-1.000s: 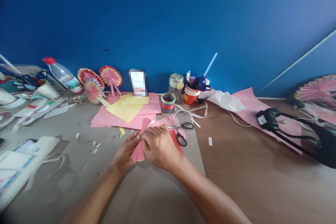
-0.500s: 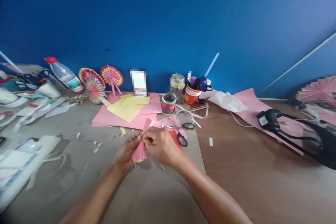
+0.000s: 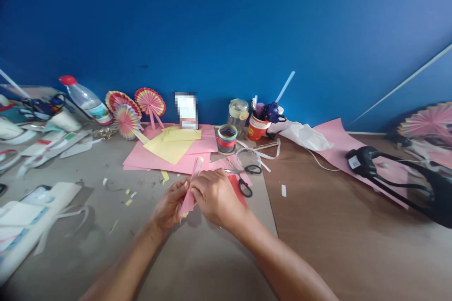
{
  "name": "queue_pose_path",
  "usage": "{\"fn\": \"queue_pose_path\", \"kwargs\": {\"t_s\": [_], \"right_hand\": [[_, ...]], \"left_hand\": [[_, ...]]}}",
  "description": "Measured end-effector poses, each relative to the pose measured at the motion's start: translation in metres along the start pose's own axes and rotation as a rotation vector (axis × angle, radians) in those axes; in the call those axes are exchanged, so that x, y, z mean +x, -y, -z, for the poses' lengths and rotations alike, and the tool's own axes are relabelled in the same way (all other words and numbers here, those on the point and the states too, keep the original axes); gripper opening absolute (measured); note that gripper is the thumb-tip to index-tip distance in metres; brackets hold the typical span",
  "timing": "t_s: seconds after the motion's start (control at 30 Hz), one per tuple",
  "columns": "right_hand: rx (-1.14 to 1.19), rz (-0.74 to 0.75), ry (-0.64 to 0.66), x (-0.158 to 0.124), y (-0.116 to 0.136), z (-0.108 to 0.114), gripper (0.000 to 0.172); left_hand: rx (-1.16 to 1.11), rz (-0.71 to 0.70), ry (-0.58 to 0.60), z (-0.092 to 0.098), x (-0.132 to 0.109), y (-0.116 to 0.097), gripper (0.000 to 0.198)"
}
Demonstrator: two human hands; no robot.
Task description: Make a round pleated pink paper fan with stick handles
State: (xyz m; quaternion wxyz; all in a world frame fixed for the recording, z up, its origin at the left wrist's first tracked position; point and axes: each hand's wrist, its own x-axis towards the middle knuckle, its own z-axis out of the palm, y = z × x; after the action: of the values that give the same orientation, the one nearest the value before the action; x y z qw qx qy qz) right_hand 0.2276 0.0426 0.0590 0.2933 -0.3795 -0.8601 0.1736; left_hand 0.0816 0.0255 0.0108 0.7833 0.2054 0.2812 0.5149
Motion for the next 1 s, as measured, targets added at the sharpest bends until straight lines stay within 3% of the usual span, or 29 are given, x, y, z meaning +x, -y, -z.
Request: {"fn": "queue_pose_path", "kwargs": {"t_s": [0.23,0.6,0.77,1.0], "right_hand": [[-0.135,0.078,-0.029,-0.0016,-0.0013,-0.0022,0.016],[0.015,-0.004,0.036,-0.0001,-0.0011,0.0015,0.011],[0.126,-0.038,0.090,0.0012,-0.0015,0.0055,0.015],[0.190,-0.075,0.070,0.0014,-0.0017,0.0056,0.020]], "left_hand": [[0.024,0.009,-0.017,-0.0029,-0.0004,-0.0013,0.020],[0.050,0.032,-0.008,0.0011,-0.0007,-0.0009,0.023],[0.048,0.056,-0.014,0.0026,-0.0003,0.0000,0.023],[0.054,0.041,-0.028,-0.0033,-0.0013,-0.0018,0.021]]}}
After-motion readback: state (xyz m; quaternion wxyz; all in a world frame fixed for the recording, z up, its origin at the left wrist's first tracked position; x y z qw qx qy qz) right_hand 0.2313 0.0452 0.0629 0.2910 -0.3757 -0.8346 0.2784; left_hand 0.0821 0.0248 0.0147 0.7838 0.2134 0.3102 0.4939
